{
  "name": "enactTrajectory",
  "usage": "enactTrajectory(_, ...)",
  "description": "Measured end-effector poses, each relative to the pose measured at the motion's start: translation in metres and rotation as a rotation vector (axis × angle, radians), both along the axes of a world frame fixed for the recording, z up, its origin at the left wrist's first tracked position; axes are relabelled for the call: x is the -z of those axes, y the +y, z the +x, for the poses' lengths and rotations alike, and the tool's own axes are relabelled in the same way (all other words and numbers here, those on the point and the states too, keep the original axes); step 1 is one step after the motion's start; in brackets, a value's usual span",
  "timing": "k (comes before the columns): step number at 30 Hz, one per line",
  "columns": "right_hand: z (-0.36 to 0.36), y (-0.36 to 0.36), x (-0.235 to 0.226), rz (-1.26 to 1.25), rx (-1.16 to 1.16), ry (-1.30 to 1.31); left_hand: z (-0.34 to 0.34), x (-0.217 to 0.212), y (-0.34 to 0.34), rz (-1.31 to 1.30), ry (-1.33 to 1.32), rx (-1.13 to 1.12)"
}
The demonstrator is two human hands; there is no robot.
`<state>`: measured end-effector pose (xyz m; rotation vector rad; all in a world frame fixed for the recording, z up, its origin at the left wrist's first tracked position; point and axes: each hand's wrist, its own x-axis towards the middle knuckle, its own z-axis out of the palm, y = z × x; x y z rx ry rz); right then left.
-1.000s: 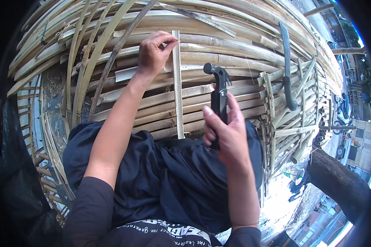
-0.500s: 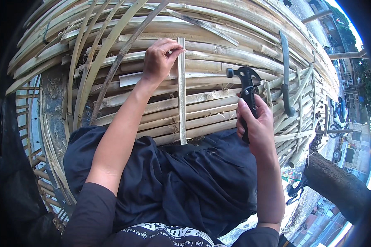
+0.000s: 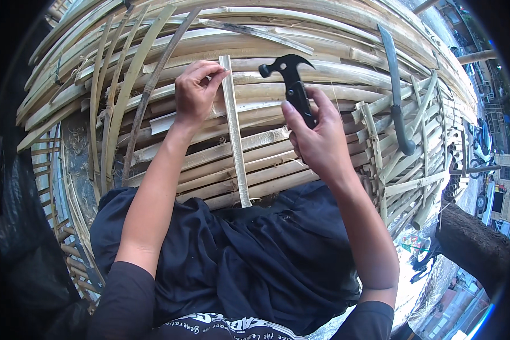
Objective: The person chops strips of bamboo with a machete and then uses a hammer to secure a component of the bamboo structure.
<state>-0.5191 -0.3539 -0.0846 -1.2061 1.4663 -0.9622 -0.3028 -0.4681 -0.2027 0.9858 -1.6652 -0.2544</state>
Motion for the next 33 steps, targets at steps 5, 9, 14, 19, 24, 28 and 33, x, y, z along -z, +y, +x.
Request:
enactTrajectory(5,0.005,-0.007,0.005,-0.018,-0.017,0.116,0.001,0.002,0.001,0.007,0.011,0.017)
enactTrajectory(9,0.006,-0.011,0.014,-0.042,-0.015,0.128,0.001,0.001,0.001,0.007,0.003,0.017)
enactTrajectory(14,0.006,-0.009,0.021,-0.017,0.001,0.081,0.002,0.0,0.001,0.024,-0.013,0.012)
enactTrajectory(19,0.006,-0.015,0.03,-0.14,-0.016,0.331,0.001,0.002,0.001,0.003,-0.012,0.015)
enactTrajectory(24,0.013,-0.018,0.025,-0.121,-0.035,0.357,0.001,0.0,0.001,-0.009,-0.019,0.016)
enactTrajectory(28,0.014,-0.018,0.028,-0.111,-0.012,0.318,0.003,-0.001,0.001,-0.011,-0.021,0.011)
enactTrajectory(33,0.017,-0.019,0.027,-0.156,-0.041,0.384,0.002,-0.002,0.002,0.008,-0.024,0.013)
